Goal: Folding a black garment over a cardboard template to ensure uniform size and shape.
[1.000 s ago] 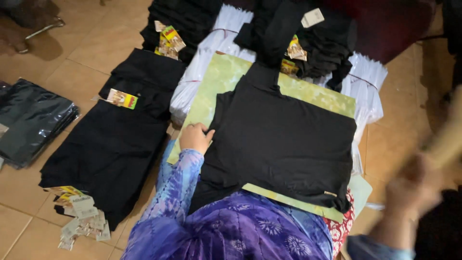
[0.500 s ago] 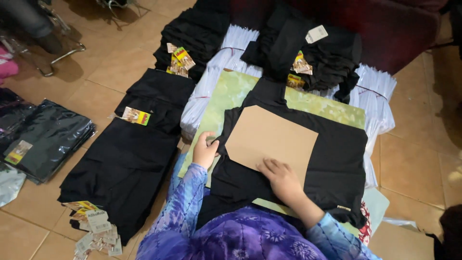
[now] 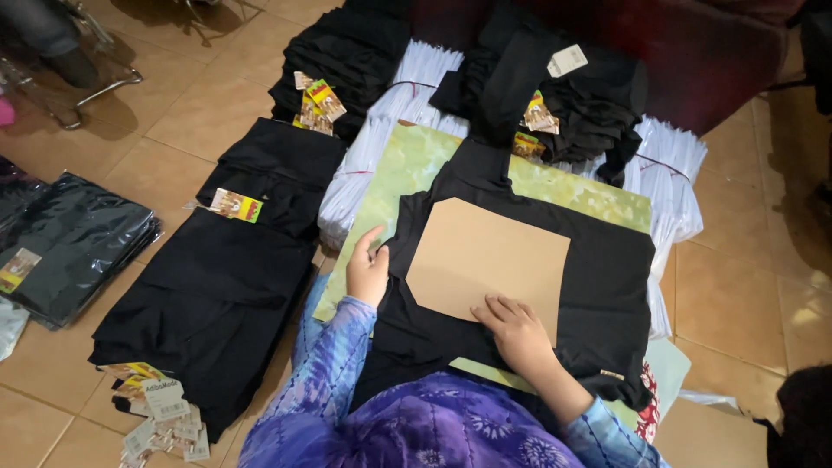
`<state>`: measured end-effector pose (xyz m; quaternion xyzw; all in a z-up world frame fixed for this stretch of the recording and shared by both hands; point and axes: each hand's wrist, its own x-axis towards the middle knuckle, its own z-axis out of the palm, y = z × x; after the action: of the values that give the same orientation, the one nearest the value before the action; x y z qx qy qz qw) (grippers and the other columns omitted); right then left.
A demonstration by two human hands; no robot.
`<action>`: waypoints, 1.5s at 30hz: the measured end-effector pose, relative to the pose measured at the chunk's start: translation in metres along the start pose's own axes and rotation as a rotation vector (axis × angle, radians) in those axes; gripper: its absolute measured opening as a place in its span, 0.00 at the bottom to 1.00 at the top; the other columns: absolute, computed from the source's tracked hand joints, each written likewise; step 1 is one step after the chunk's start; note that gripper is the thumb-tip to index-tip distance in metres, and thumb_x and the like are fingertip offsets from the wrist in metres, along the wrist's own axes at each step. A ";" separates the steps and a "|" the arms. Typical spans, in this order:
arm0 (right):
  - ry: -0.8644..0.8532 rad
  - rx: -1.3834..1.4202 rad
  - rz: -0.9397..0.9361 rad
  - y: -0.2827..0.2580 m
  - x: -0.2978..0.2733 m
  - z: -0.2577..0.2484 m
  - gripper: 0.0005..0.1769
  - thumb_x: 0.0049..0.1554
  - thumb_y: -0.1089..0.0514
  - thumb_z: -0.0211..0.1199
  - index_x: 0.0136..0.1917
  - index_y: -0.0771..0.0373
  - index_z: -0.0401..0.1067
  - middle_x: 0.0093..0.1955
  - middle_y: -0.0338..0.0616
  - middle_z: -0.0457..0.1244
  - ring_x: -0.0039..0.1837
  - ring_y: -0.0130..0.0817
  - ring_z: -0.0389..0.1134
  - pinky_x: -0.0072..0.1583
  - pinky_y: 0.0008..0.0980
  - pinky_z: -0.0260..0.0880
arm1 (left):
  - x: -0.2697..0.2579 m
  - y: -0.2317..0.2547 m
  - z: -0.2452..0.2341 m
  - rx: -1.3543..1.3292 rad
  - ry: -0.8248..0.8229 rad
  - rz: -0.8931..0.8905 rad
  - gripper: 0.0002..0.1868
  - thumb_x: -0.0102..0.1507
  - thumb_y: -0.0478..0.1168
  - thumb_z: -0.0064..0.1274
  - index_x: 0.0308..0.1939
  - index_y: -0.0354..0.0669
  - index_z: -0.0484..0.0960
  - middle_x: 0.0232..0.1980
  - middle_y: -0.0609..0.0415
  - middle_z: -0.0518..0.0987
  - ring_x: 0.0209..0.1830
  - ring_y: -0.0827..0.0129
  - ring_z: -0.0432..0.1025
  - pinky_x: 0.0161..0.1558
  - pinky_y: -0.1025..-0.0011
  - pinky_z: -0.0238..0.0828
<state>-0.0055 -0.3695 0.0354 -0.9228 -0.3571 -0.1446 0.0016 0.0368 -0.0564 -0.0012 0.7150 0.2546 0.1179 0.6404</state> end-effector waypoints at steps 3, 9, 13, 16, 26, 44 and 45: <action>-0.056 0.008 0.022 -0.002 0.000 -0.002 0.24 0.57 0.56 0.54 0.64 0.33 0.72 0.65 0.34 0.67 0.69 0.37 0.67 0.64 0.42 0.67 | -0.031 0.041 0.009 0.072 -0.006 0.349 0.22 0.66 0.35 0.48 0.64 0.54 0.81 0.55 0.47 0.84 0.59 0.56 0.76 0.56 0.59 0.76; -0.199 0.096 0.063 0.002 0.004 -0.006 0.23 0.57 0.42 0.61 0.66 0.35 0.72 0.69 0.38 0.65 0.72 0.41 0.64 0.66 0.42 0.68 | -0.039 0.005 0.034 0.910 -0.644 0.943 0.20 0.66 0.37 0.45 0.61 0.61 0.79 0.70 0.50 0.75 0.76 0.51 0.60 0.71 0.50 0.57; -0.316 0.272 0.096 0.002 0.026 -0.039 0.25 0.57 0.39 0.64 0.65 0.44 0.75 0.69 0.48 0.65 0.71 0.50 0.66 0.66 0.47 0.69 | -0.035 -0.006 0.030 0.941 -0.729 0.908 0.28 0.66 0.38 0.44 0.71 0.64 0.69 0.76 0.52 0.67 0.80 0.52 0.52 0.75 0.51 0.48; -0.304 0.080 0.204 0.013 0.060 -0.034 0.24 0.58 0.49 0.61 0.67 0.53 0.73 0.60 0.54 0.69 0.65 0.49 0.70 0.65 0.40 0.70 | -0.039 -0.004 0.026 0.913 -0.738 0.910 0.29 0.67 0.40 0.42 0.73 0.65 0.67 0.75 0.51 0.68 0.81 0.52 0.51 0.76 0.49 0.44; -0.031 0.498 0.498 0.039 0.200 0.049 0.20 0.60 0.36 0.64 0.55 0.50 0.78 0.46 0.35 0.70 0.53 0.36 0.72 0.53 0.35 0.74 | -0.040 -0.018 0.028 0.839 -0.545 1.097 0.28 0.66 0.41 0.43 0.71 0.63 0.69 0.70 0.49 0.73 0.75 0.53 0.63 0.73 0.45 0.50; -0.036 0.593 0.398 0.083 0.189 0.067 0.07 0.55 0.55 0.67 0.46 0.58 0.75 0.38 0.41 0.65 0.45 0.38 0.70 0.48 0.36 0.72 | -0.055 -0.034 0.060 0.923 -0.299 0.857 0.20 0.72 0.49 0.40 0.66 0.57 0.76 0.74 0.60 0.69 0.79 0.59 0.54 0.73 0.40 0.44; -0.042 0.575 0.390 0.080 0.190 0.064 0.07 0.56 0.55 0.67 0.47 0.59 0.74 0.39 0.42 0.64 0.45 0.39 0.70 0.49 0.36 0.72 | -0.055 -0.036 0.059 0.949 -0.335 0.797 0.22 0.72 0.50 0.38 0.69 0.60 0.73 0.77 0.63 0.66 0.81 0.58 0.51 0.73 0.37 0.41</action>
<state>0.1976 -0.2974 0.0330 -0.9382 -0.2002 -0.0161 0.2820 0.0123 -0.1337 -0.0362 0.9691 -0.1097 0.1078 0.1926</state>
